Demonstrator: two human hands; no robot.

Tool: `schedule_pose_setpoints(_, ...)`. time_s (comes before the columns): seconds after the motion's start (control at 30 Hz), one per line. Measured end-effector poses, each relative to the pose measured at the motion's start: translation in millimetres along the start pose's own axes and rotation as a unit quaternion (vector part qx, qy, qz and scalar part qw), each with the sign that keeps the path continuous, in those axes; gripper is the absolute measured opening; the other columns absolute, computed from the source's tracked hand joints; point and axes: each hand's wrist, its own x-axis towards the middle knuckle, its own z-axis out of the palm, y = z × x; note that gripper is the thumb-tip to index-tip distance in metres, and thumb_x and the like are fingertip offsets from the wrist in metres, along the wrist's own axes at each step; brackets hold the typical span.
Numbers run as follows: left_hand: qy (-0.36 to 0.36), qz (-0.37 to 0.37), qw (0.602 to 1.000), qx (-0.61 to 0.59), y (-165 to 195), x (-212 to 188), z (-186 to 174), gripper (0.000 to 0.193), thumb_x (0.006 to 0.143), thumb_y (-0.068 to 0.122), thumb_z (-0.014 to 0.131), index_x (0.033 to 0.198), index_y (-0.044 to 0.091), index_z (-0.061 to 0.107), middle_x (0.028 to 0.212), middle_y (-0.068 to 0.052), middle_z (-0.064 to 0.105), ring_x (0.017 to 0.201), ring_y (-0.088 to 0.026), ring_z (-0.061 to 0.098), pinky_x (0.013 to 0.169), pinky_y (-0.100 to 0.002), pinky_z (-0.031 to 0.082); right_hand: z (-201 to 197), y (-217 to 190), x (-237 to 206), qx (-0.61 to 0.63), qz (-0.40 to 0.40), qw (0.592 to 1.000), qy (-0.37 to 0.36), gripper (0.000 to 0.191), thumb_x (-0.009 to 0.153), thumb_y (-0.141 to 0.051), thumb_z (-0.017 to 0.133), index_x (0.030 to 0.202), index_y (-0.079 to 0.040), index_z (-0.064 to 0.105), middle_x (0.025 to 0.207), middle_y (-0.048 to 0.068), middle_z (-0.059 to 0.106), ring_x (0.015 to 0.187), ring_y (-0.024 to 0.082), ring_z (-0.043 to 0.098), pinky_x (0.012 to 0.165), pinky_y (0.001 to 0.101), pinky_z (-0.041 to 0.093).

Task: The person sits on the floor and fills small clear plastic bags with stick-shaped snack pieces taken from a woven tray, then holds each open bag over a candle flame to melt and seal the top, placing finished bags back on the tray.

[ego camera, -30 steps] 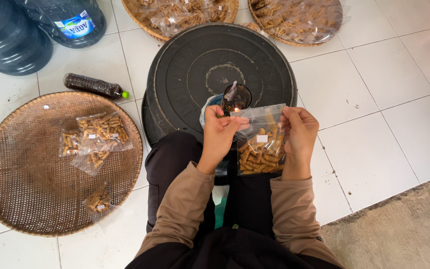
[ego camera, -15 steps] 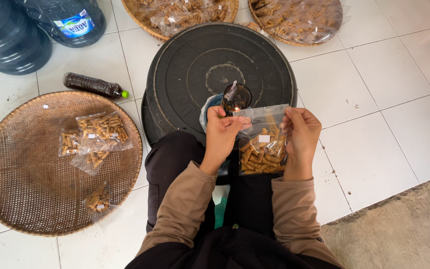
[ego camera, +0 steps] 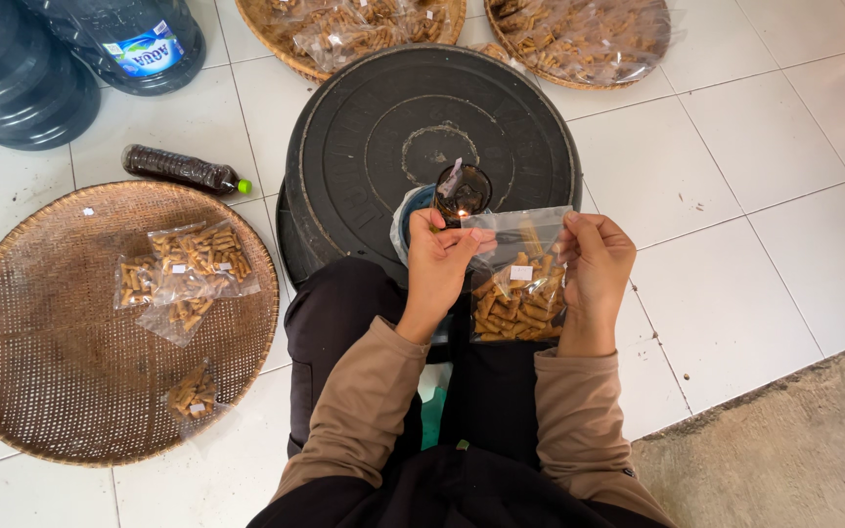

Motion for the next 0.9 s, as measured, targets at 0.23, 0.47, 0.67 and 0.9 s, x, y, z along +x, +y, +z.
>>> schedule_pose_setpoints(0.23,-0.001,-0.001,1.0,0.004,0.5,0.2,1.0,0.034,0.101,-0.004,0.058,0.108,0.007,0.027,0.1,-0.027,0.069,0.099,-0.03,0.074,0.093,-0.046,0.064,-1.8,0.4,0.3,-0.001,-0.008,1.0,-0.003,0.009,0.095,-0.003,0.071,0.087,0.002,0.071,0.071,0.008,0.068,0.055,0.01,0.058,0.051,0.0214,0.045)
schedule_pose_setpoints(0.47,0.004,-0.004,1.0,-0.003,-0.9,1.2,2.1,0.034,0.101,-0.003,0.058,0.108,0.007,0.027,0.1,-0.026,0.069,0.099,-0.03,0.074,0.093,-0.046,0.064,-3.2,1.2,0.9,0.01,-0.009,1.0,-0.004,0.008,0.094,-0.002,0.07,0.088,0.002,0.071,0.071,0.008,0.068,0.055,0.011,0.058,0.05,0.0219,0.045)
schedule_pose_setpoints(0.67,0.004,0.003,1.0,-0.004,-0.8,1.2,1.5,0.034,0.101,-0.003,0.059,0.108,0.007,0.027,0.1,-0.025,0.067,0.099,-0.03,0.074,0.092,-0.046,0.064,-2.4,0.9,0.8,0.007,-0.012,1.0,-0.011,0.009,0.095,-0.003,0.07,0.088,0.003,0.071,0.071,0.008,0.067,0.056,0.011,0.059,0.051,0.0221,0.045)
schedule_pose_setpoints(0.9,0.013,0.003,1.0,-0.024,-0.1,0.1,-1.7,0.035,0.101,-0.003,0.06,0.108,0.007,0.027,0.1,-0.025,0.067,0.099,-0.03,0.074,0.092,-0.046,0.064,0.7,1.9,1.4,-0.003,-0.001,1.0,-0.01,0.01,0.094,-0.003,0.071,0.086,0.002,0.071,0.069,0.007,0.067,0.053,0.01,0.057,0.049,0.022,0.045)
